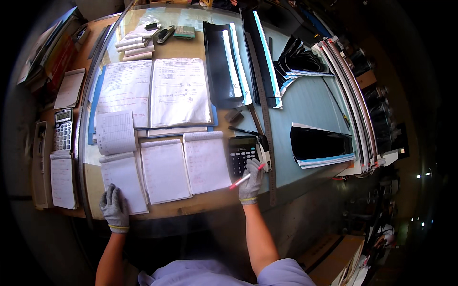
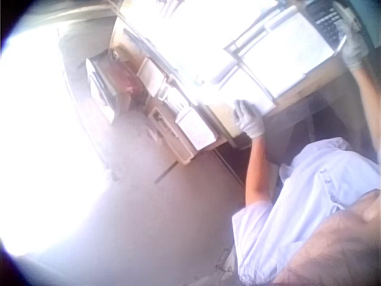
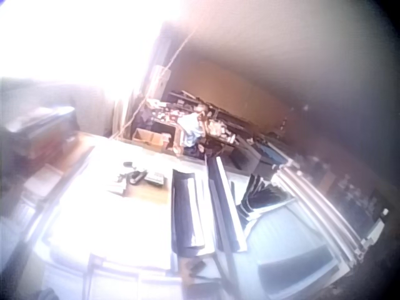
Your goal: The person sits at a desk and processes a stack of small notepads. They pick up each notepad, use a calculator to perform calculations, and write the results on the notepad with a red pen. The person then places the completed notepad into a separate pile and repeats the process for the remaining items.
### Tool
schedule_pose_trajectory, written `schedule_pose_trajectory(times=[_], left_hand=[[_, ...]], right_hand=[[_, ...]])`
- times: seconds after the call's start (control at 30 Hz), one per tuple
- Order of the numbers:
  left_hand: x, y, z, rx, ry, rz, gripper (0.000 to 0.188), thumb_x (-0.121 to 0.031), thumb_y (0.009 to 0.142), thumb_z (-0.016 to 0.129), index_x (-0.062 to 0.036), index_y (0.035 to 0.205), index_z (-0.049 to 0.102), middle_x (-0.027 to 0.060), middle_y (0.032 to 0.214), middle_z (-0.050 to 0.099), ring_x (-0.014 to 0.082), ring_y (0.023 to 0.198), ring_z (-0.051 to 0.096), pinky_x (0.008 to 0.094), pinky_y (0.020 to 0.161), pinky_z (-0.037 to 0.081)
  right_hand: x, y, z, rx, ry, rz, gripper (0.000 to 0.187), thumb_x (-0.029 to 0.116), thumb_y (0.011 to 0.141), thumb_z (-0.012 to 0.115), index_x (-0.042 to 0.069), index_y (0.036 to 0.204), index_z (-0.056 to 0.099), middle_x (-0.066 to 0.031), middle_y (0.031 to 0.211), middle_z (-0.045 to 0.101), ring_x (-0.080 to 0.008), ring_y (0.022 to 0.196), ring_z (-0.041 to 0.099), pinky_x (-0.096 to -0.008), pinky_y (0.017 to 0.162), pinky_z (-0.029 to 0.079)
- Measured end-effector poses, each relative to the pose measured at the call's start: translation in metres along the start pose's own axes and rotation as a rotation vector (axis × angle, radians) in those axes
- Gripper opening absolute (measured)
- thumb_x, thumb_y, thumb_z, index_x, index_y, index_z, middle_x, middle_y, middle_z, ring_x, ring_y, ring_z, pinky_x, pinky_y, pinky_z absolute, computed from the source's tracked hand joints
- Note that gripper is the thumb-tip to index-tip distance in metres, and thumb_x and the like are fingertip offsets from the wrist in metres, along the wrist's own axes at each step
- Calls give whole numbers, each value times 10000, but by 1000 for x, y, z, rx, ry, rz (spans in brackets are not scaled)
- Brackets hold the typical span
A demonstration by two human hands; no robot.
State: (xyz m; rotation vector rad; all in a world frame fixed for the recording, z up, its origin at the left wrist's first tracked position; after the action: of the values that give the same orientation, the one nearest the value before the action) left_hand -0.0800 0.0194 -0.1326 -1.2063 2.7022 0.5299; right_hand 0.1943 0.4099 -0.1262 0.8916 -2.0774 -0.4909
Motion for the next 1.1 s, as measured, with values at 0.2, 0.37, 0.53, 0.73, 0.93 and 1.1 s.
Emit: schedule_pose_trajectory(times=[0.2,0.37,0.53,0.73,0.93,1.1], left_hand=[[2,-1,0,-6,-6,5,461,-156,884,673,-43,1329,619,159,1439,592,432,1261,538,519,1095,410],[2,1,2,-28,-18,30,466,-164,872,682,-41,1318,621,170,1428,597,438,1241,553,522,1086,418],[3,1,0,-36,-18,29,452,-173,866,696,-42,1293,625,176,1413,604,432,1229,565,521,1068,428],[1,3,1,-78,-31,61,449,-178,856,714,-31,1271,632,179,1383,616,431,1196,578,519,1045,438],[1,3,-5,-101,-52,66,435,-188,851,713,-19,1246,645,181,1367,625,425,1172,593,535,1015,449],[3,3,-5,-113,-72,67,430,-192,846,715,-21,1235,651,184,1353,634,423,1151,605,536,1003,460]], right_hand=[[-20,-36,-15,-21,-46,133,280,-21,871,592,23,1145,630,-178,1158,632,-369,1132,593,-469,1007,465],[-25,-75,-11,-125,-52,527,193,50,938,586,18,1126,612,-204,1011,636,-389,987,615,-473,878,491],[-12,-72,-11,2,-360,381,141,143,978,637,54,1086,643,-183,898,673,-373,819,675,-465,730,533],[-10,-69,-9,99,-522,457,145,220,996,601,96,1067,626,-202,883,666,-423,807,667,-520,679,501],[-15,-68,-5,44,-524,410,116,210,981,624,114,1046,627,-194,878,680,-429,805,673,-531,676,507],[-18,-67,-2,46,-545,438,99,189,971,633,136,1055,634,-181,907,700,-413,837,685,-518,693,519]])
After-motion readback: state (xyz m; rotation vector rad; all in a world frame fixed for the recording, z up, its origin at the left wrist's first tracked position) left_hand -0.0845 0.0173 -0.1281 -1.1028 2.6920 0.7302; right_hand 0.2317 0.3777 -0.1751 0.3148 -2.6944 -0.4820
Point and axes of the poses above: each hand's wrist, its own y-axis towards the middle knuckle, its own z-axis out of the palm, x = y × z, the point moved 2 cm from there along y, towards the middle knuckle
